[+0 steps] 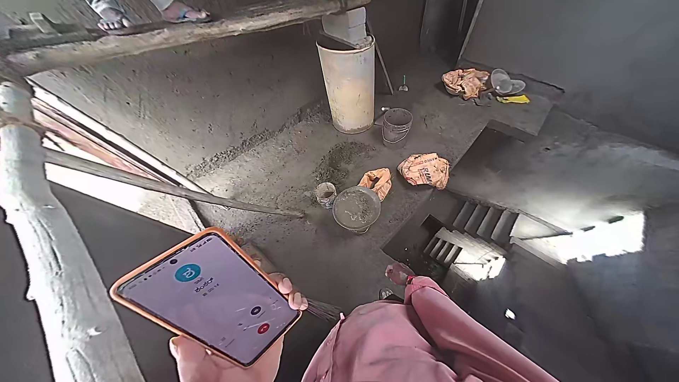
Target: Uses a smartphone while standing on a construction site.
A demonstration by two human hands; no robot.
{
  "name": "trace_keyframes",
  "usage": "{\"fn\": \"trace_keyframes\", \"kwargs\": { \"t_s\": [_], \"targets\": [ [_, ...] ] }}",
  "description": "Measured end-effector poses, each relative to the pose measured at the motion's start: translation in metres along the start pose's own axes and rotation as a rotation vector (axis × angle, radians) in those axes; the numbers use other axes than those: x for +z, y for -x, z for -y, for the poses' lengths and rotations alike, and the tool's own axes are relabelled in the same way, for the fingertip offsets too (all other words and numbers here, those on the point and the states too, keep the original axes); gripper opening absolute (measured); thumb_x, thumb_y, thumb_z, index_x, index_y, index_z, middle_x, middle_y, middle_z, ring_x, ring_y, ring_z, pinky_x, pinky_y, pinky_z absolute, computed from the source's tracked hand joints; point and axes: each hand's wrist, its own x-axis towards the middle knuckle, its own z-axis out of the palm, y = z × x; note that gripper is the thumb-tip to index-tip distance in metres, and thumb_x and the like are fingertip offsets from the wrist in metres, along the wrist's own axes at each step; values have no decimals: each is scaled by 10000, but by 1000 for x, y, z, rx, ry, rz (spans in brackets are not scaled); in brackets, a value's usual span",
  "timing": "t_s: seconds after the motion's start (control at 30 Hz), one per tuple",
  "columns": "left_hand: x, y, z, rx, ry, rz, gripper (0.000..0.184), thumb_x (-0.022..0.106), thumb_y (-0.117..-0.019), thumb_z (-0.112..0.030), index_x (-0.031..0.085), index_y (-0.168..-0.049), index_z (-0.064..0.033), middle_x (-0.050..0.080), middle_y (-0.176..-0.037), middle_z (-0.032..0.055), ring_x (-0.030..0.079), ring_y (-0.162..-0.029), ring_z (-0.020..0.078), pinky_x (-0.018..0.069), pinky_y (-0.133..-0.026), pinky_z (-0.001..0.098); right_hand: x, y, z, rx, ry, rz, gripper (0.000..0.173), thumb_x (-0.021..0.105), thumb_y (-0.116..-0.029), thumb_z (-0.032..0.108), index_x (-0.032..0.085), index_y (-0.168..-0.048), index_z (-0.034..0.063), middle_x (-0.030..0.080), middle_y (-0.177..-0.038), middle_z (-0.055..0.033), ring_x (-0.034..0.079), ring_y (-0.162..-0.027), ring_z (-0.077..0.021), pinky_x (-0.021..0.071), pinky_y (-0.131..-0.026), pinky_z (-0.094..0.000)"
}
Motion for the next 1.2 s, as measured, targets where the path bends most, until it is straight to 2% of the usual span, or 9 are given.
{"fn": "trace_keyframes", "kwargs": {
  "t_s": [0.2,0.3,0.43,0.53,0.77,0.87,0.97,1.07,1.2],
  "targets": [
    [1,1,-1,-19,38,-20,927,541,-868,-720,406,-1505,-60,633,-1192,223,663,-1021,377,558,-866,550,-8,21,17,-1,-18,8,379,521,-1038,391,711,-1212,113,738,-1100,-151,707,-1044,-322,539,-947,-586],
    [3,2,-1,-27,19,-32,891,542,-866,-716,473,-1447,-44,649,-1170,223,672,-996,368,558,-858,543,-18,42,37,-14,-48,37,361,523,-1065,336,699,-1233,70,723,-1094,-181,698,-1015,-329,529,-939,-554],
    [-1,3,-3,-24,5,-23,917,551,-868,-712,409,-1506,-68,640,-1175,226,668,-997,376,565,-841,545,-15,46,39,-29,-47,30,361,529,-1057,328,705,-1223,60,728,-1110,-189,697,-1052,-337,520,-972,-564],
    [1,3,-4,-23,-1,-20,890,542,-876,-708,443,-1483,-65,648,-1170,219,671,-999,366,563,-846,535,-15,48,41,-31,-37,26,368,515,-1063,333,704,-1230,64,727,-1117,-186,696,-1059,-333,518,-977,-564],
    [2,3,-5,-28,10,-25,900,572,-866,-699,417,-1499,-78,648,-1160,209,676,-985,359,571,-833,532,-20,53,49,-21,-57,37,366,502,-1072,312,684,-1246,48,718,-1100,-197,696,-1014,-337,523,-950,-555],
    [3,3,-6,-30,10,-22,885,583,-867,-688,435,-1492,-79,654,-1158,206,678,-988,362,571,-836,535,-18,45,38,-99,-44,19,377,509,-1053,336,697,-1204,46,733,-1033,-186,716,-940,-324,562,-873,-555],
    [1,2,-7,-33,31,4,884,576,-874,-679,431,-1493,-65,646,-1172,219,671,-1008,372,566,-851,542,-21,52,50,-6,-43,26,367,506,-1068,334,689,-1224,56,722,-1070,-188,699,-998,-335,531,-930,-551],
    [0,3,-7,-33,23,2,878,558,-874,-694,450,-1470,-58,647,-1174,216,676,-998,367,568,-845,537,-21,52,51,-9,-20,21,372,500,-1069,338,693,-1216,56,722,-1065,-188,698,-991,-336,529,-926,-555],
    [-3,6,-8,-44,20,9,914,544,-867,-721,428,-1497,-69,645,-1182,214,670,-1016,367,566,-852,539,-15,40,44,-18,-20,13,370,521,-1055,342,691,-1238,69,716,-1138,-194,688,-1079,-351,521,-962,-585]
  ]
}}
